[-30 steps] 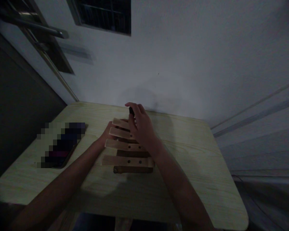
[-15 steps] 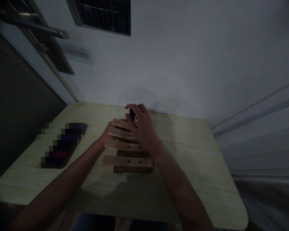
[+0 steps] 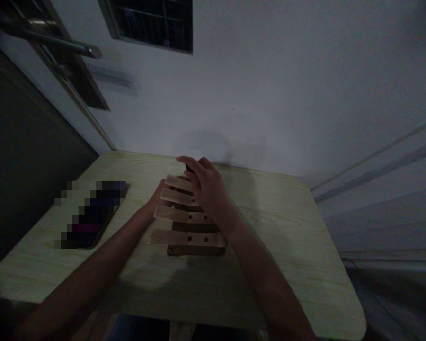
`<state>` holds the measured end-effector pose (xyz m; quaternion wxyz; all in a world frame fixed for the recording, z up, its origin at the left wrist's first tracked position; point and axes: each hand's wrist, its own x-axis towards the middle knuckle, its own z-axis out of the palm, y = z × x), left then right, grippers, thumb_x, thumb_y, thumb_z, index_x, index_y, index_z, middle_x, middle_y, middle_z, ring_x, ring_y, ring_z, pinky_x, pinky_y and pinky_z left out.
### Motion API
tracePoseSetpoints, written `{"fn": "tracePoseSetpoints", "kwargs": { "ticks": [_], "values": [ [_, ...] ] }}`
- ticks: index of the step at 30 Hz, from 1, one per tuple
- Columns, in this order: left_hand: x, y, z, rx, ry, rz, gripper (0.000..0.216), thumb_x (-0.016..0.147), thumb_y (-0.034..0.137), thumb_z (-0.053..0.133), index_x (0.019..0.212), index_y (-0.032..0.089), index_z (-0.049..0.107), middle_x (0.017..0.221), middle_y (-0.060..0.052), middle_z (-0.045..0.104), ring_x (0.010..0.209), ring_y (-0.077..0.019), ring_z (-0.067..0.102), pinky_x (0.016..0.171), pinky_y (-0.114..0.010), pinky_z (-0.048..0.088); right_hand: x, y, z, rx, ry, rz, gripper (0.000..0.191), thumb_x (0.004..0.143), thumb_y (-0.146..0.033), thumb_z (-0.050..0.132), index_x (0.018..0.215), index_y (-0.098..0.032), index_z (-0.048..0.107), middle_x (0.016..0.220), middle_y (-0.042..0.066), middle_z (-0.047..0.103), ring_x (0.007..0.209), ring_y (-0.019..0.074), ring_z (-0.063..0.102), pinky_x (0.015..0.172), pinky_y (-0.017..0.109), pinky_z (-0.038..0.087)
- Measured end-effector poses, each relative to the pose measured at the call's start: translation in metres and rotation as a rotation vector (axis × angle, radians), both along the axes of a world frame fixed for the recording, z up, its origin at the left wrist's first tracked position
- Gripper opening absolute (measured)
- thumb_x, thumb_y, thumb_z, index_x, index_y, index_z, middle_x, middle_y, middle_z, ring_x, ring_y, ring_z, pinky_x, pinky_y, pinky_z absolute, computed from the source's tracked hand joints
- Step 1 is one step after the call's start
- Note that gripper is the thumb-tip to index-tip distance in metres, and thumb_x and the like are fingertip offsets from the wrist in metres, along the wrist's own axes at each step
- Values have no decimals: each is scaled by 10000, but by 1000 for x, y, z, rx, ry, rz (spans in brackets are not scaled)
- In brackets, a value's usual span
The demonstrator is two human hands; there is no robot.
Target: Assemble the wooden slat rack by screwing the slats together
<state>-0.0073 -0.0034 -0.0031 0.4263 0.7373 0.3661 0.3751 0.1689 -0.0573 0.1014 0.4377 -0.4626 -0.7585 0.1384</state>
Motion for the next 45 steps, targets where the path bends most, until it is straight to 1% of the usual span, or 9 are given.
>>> {"fn": "tracePoseSetpoints", "kwargs": {
  "ticks": [5,10,16,20,23,28,35,41,45],
  "values": [
    [0,-1,-1,-38,-24,-34,348,862,257,564,1181,187,683,1043,-76,755,880,-202,720,765,-305,583,0,0,0,25,55,-57,213,887,-219,516,1078,-273,594,967,54,578,815,174,609,717,335,572],
    [-1,2,-6,5,10,15,380,827,240,596,1195,199,682,976,-58,767,801,-185,720,687,-275,573,0,0,-1,47,76,15,372,862,-103,406,1186,-240,528,1101,77,611,969,181,626,833,356,550],
    [-1,2,-4,23,37,14,358,818,211,581,1152,194,706,977,-59,766,777,-179,716,689,-267,571,2,1,-3,60,43,7,490,888,-113,438,1346,-285,473,1089,56,618,915,168,621,831,349,559],
    [-1,2,-2,33,43,17,352,825,214,561,1143,186,709,954,-55,766,776,-180,711,678,-270,570,2,2,-2,49,43,-26,306,894,-168,513,1162,-281,607,1002,34,597,830,146,600,761,307,566],
    [0,1,-1,27,59,39,350,831,236,578,1152,179,704,915,-49,768,780,-185,709,679,-272,567,1,1,-1,32,53,-54,195,880,-219,554,1059,-250,623,953,27,567,789,136,593,717,288,560],
    [0,-2,1,-6,20,-7,342,867,249,548,1168,177,691,1002,-55,761,848,-195,715,726,-280,573,0,-1,0,60,62,-6,391,859,-116,443,1218,-233,543,1111,79,599,998,181,615,867,358,542],
    [-1,1,-2,-28,-26,-31,327,827,250,576,1113,167,711,940,-78,764,825,-194,714,728,-301,588,2,1,-5,17,35,-9,512,877,-118,449,1350,-314,462,1071,47,614,919,184,637,823,365,574],
    [-1,-1,0,36,57,25,316,848,262,575,1121,178,711,879,-56,762,792,-195,713,732,-304,582,2,1,-2,-5,49,-69,200,860,-204,574,1046,-277,597,935,18,521,735,124,587,672,271,576],
    [0,-1,-3,-16,-16,3,322,851,278,570,1135,204,704,983,-59,763,848,-199,722,744,-303,589,0,1,-2,52,59,-81,270,868,-163,502,1121,-247,544,1023,59,559,871,164,603,801,334,561]
  ]
}}
